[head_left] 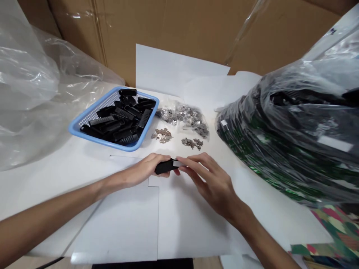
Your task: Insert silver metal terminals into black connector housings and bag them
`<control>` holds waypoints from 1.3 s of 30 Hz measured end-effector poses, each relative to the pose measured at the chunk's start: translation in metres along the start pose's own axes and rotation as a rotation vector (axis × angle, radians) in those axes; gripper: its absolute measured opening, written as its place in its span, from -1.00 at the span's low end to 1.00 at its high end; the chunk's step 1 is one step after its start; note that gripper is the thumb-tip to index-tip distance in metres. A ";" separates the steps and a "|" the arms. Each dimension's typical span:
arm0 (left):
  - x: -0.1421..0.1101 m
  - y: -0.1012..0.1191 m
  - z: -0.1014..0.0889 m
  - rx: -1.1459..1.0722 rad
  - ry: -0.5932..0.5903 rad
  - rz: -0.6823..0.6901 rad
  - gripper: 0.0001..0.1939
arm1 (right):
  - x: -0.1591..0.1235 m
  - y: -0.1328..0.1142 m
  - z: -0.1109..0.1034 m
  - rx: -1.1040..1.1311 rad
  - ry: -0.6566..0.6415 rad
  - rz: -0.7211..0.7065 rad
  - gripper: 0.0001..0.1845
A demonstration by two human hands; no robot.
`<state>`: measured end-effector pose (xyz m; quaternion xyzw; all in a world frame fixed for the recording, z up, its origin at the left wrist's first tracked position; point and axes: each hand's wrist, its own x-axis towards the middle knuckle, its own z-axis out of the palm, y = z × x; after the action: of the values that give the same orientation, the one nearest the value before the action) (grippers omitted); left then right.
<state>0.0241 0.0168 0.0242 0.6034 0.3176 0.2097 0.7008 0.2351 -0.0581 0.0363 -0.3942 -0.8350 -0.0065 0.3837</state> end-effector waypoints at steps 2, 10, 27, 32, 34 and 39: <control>0.000 0.003 0.001 -0.005 0.001 0.003 -0.66 | 0.001 0.003 -0.001 -0.060 -0.041 -0.084 -0.46; -0.001 0.003 0.002 0.077 0.037 0.058 -0.73 | 0.004 0.009 0.008 0.035 -0.036 -0.026 -0.51; 0.000 0.003 -0.015 0.207 0.025 -0.109 -0.37 | 0.016 0.032 -0.141 -0.924 0.305 0.234 -0.52; -0.005 0.012 -0.011 0.249 0.048 -0.127 -0.38 | 0.020 0.089 -0.211 -0.933 0.005 0.642 -0.49; -0.006 0.012 -0.010 0.245 0.045 -0.112 -0.39 | 0.029 0.107 -0.230 -0.818 -0.039 0.774 -0.49; -0.007 -0.003 -0.020 0.291 0.085 -0.102 -0.40 | 0.046 0.142 -0.258 -0.774 -0.111 0.861 -0.46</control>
<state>0.0050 0.0259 0.0215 0.6724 0.4039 0.1510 0.6016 0.4752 -0.0105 0.2063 -0.8096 -0.5553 -0.1337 0.1353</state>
